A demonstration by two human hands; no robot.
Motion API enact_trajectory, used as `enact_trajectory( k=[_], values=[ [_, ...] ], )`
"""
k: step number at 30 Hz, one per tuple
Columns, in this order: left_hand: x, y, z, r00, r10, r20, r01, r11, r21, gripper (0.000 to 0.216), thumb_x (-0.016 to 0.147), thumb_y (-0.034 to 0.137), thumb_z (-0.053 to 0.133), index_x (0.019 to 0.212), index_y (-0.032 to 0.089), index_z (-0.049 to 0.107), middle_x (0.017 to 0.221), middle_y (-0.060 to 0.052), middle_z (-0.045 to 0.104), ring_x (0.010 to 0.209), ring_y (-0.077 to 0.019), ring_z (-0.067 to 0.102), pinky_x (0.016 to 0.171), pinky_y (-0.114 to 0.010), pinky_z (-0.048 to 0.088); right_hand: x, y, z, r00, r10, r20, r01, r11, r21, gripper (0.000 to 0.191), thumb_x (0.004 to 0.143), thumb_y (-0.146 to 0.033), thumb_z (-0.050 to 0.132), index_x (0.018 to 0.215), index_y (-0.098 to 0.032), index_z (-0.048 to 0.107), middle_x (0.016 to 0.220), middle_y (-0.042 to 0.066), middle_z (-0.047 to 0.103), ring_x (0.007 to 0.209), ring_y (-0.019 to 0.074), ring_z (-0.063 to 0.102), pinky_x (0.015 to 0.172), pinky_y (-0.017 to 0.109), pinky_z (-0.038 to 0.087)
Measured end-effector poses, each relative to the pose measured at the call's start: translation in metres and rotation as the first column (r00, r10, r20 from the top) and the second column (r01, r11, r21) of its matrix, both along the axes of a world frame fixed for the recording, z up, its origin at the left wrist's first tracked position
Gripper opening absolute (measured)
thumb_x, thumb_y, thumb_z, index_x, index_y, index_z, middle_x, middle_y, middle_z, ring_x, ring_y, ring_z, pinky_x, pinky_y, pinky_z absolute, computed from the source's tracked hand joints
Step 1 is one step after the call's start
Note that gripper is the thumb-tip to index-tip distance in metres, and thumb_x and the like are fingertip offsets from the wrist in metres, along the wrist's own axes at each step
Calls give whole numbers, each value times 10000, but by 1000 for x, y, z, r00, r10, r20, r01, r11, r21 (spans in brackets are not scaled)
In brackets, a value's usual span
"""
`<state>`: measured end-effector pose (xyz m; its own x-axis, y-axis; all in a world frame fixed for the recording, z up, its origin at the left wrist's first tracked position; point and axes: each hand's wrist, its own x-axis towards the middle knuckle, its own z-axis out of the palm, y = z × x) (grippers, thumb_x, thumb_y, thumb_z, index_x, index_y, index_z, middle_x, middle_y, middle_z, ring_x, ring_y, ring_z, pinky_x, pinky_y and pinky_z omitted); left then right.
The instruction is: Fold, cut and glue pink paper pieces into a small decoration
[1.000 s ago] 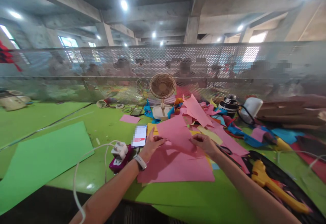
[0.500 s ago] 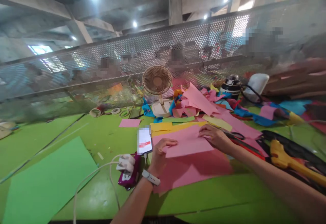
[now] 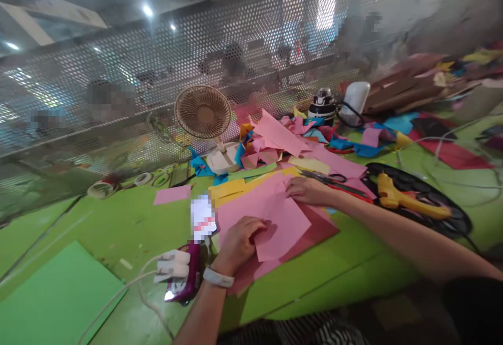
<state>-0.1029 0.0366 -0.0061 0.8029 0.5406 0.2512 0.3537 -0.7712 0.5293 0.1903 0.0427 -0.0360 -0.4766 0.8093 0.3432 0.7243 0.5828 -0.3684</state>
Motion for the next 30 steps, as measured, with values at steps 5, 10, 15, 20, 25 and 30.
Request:
enact_trajectory(
  k=[5,10,15,20,25,30],
  values=[
    [0,-1,4,993,-38,-113,46,996,74,442,742,-25,434,1062,239,588,1104,-22,622,1030,-172,543,892,-372,461,-2,-11,15,995,22,102,-20,1000,-18,267,785,-144,514,1001,-200,661,1014,74,620,970,182,560,856,312,436],
    [6,-8,12,982,-59,-182,84,988,133,339,777,130,529,1099,230,572,1101,-40,623,1025,-194,554,885,-383,456,11,-17,36,957,161,240,-112,972,-206,514,709,-357,659,1194,-211,568,1270,89,522,1187,245,440,986,392,345],
    [8,-13,17,977,-43,-209,85,977,197,364,746,466,609,982,189,610,1017,-89,641,964,-239,581,807,-401,485,23,-35,40,945,250,211,-156,912,-380,740,662,-495,689,1316,-254,440,1407,55,377,1302,249,296,1057,402,247],
    [9,-12,16,986,-24,-163,48,987,150,257,822,432,539,937,217,617,1045,-64,634,990,-208,568,827,-362,469,16,-70,21,980,181,79,-150,943,-298,585,688,-499,670,1220,-287,548,1436,41,325,1317,254,254,1063,408,213],
    [15,-6,14,971,176,-160,-168,984,60,287,863,441,466,837,189,603,720,-13,620,637,-139,562,579,-245,424,1,-68,13,989,10,-146,-44,972,-229,292,802,-439,566,871,-182,688,1115,94,597,1020,200,530,891,318,380],
    [23,-2,6,937,328,-117,-329,944,9,302,869,465,441,887,198,581,619,27,567,493,-109,476,491,-220,357,-10,-46,13,953,-271,-135,211,913,-348,359,785,-464,546,588,-164,544,607,-15,508,583,112,467,557,233,333]
  ],
)
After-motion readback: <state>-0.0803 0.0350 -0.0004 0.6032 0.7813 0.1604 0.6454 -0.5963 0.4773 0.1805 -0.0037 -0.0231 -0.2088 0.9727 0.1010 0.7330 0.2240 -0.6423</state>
